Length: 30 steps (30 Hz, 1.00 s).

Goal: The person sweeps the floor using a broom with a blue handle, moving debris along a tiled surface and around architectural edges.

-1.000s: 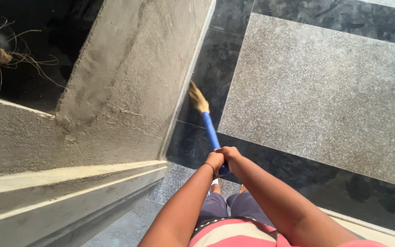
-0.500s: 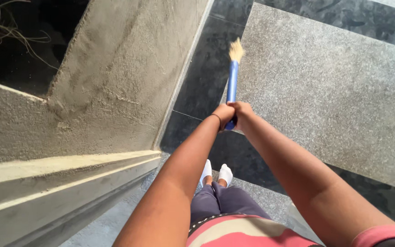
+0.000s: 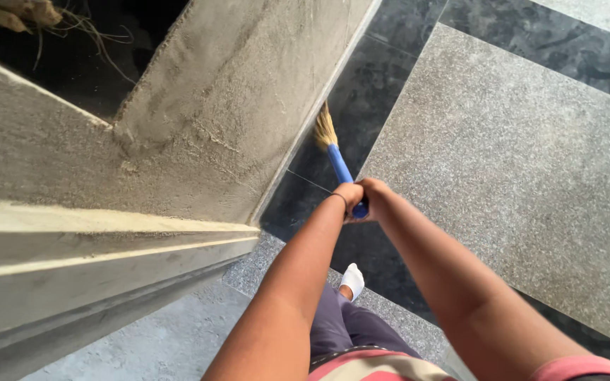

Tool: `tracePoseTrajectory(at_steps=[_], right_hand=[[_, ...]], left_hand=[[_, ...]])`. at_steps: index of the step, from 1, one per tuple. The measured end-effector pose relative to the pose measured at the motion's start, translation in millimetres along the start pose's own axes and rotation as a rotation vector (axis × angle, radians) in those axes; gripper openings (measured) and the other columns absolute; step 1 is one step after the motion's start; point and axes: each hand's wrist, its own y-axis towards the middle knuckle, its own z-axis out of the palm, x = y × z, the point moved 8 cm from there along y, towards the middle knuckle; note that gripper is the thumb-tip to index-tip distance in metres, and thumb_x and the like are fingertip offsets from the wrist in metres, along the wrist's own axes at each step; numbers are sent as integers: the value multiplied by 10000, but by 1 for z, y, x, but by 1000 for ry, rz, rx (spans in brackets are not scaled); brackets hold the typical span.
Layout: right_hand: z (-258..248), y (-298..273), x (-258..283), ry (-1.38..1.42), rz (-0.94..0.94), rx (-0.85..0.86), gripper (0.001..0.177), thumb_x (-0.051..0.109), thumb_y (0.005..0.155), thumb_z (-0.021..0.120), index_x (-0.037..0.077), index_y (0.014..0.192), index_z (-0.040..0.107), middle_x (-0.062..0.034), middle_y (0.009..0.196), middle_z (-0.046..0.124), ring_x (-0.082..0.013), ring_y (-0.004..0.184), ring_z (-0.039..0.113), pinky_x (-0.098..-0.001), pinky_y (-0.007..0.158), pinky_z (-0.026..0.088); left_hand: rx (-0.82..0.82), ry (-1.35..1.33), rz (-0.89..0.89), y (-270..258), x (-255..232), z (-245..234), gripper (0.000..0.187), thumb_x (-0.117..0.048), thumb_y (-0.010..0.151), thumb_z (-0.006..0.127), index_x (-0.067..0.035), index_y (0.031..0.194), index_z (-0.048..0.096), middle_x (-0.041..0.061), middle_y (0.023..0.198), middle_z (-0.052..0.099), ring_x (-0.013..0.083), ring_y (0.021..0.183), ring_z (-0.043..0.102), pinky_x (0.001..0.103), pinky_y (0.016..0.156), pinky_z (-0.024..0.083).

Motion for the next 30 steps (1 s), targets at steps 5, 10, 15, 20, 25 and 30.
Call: tracePoseTrajectory(at_steps=[5, 10, 15, 20, 25, 30], right_hand=[[0, 11, -27, 301, -86, 120, 415, 269, 938, 586, -48, 1205, 586, -327, 1072, 667, -507, 884, 711, -696, 696, 599], [-24, -4, -7, 397, -99, 3, 395, 298, 933, 606, -10, 1180, 612, -288, 1089, 670, -472, 899, 705, -728, 732, 561], [-42, -4, -4, 399, -368, -217, 374, 173, 888, 723, -92, 1145, 663, -277, 968, 679, -452, 877, 698, -691, 706, 560], [-49, 17, -9, 263, -615, -250, 355, 121, 792, 798, 45, 1112, 662, -161, 953, 761, -265, 857, 735, -409, 734, 581], [-56, 32, -17, 166, -541, -277, 308, 138, 800, 799, -61, 1032, 756, -182, 912, 742, -285, 803, 703, -433, 679, 560], [-64, 46, -60, 308, -268, -330, 310, 165, 847, 763, -78, 1035, 728, -235, 928, 717, -368, 804, 715, -548, 643, 580]], left_hand=[[20, -60, -90, -4, 24, 14, 369, -100, 851, 547, -90, 1201, 664, 191, 944, 711, 341, 797, 723, 534, 597, 586], [93, -60, 42, 7, -8, 33, 363, -103, 852, 563, 8, 1182, 667, 212, 922, 723, 328, 769, 730, 479, 587, 582], [90, -252, 197, -48, -26, 27, 398, -224, 914, 588, 83, 1150, 682, 185, 910, 727, 285, 776, 714, 439, 630, 556], [-103, -139, 113, -92, -16, 6, 442, -266, 907, 638, -4, 1250, 546, 182, 1014, 679, 281, 924, 701, 457, 752, 546], [-12, -220, 1, -61, 6, 26, 396, -225, 900, 586, 13, 1214, 625, 216, 1047, 702, 321, 944, 715, 502, 724, 542], [79, 21, -279, -36, 43, 36, 372, -235, 923, 585, -71, 1254, 619, 189, 1025, 652, 326, 888, 664, 507, 670, 489]])
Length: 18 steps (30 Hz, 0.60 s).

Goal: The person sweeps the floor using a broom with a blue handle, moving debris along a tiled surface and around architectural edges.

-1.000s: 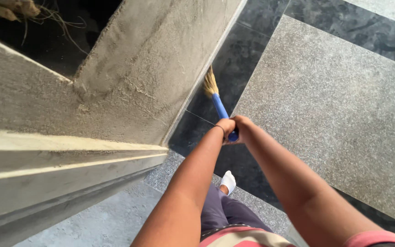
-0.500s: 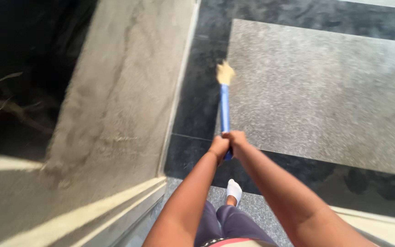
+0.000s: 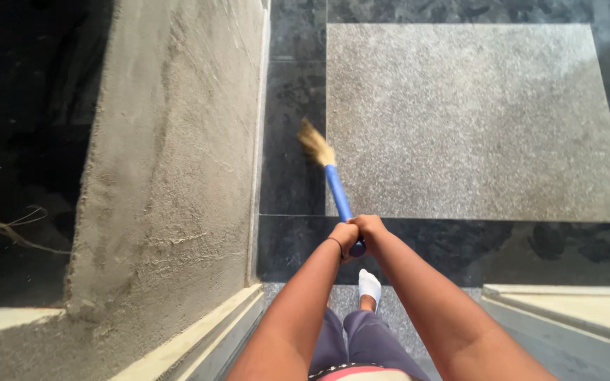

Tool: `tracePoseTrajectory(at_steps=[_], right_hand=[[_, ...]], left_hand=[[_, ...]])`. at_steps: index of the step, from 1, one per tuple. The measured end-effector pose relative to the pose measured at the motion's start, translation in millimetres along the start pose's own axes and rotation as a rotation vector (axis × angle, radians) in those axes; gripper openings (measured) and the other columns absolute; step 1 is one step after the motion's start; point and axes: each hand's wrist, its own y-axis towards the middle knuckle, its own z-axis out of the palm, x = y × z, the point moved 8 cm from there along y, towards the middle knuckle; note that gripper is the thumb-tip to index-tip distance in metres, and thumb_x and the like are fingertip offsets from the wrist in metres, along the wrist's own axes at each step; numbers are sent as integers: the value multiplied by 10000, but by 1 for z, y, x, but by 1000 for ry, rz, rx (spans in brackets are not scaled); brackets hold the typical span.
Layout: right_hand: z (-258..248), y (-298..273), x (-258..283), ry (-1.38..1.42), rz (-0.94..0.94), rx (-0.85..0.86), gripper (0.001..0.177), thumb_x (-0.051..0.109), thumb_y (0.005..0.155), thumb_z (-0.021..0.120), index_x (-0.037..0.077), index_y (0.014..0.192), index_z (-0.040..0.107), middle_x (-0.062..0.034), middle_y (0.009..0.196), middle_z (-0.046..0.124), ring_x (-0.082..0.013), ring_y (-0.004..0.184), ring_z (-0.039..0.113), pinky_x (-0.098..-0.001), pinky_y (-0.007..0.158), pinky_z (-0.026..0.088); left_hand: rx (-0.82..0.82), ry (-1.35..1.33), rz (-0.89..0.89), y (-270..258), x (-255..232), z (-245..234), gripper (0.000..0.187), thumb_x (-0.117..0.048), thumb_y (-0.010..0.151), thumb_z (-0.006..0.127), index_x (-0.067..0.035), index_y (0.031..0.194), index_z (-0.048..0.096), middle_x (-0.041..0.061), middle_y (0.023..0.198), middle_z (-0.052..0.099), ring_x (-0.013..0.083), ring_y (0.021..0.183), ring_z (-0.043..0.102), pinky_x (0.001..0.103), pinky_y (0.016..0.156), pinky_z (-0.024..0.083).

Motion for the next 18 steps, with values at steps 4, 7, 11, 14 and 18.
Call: tracePoseTrajectory(at_steps=[4, 7, 11, 14, 18], right_hand=[[-11, 10, 3, 176, 42, 15, 294, 261, 882, 691, 10, 1035, 687, -219, 937, 672, -364, 804, 679, -572, 642, 574], [-19, 7, 26, 241, -7, -40, 257, 261, 899, 676, 31, 1015, 678, -198, 919, 656, -348, 805, 656, -547, 639, 552], [-32, -12, 56, 522, -337, 23, 170, 164, 930, 682, 36, 1035, 646, -137, 930, 672, -277, 821, 658, -447, 688, 534], [-22, -26, 66, 698, -409, 85, 176, 122, 940, 615, 46, 1099, 629, -126, 938, 700, -275, 848, 699, -437, 761, 574], [0, -50, 64, 872, -316, 61, 238, 184, 951, 590, 37, 1138, 581, -173, 980, 691, -320, 873, 698, -469, 777, 587]], left_hand=[[181, 132, 404, 9, -48, 24, 363, -264, 893, 603, -55, 1177, 690, 163, 947, 714, 290, 811, 704, 468, 601, 554], [80, 289, 415, -9, -76, 25, 404, -298, 917, 610, 39, 1110, 719, 196, 945, 743, 291, 811, 739, 460, 625, 568], [5, 501, 589, -47, -118, 32, 465, -277, 857, 667, 58, 1176, 623, 258, 1054, 735, 339, 948, 756, 449, 788, 594], [-37, 690, 671, -69, -136, 27, 565, -348, 883, 684, 76, 1235, 559, 291, 1133, 690, 382, 1059, 715, 449, 892, 573], [159, 1016, 705, -89, -147, 31, 515, -322, 845, 684, 51, 1199, 648, 273, 1139, 721, 366, 1079, 720, 454, 899, 570]])
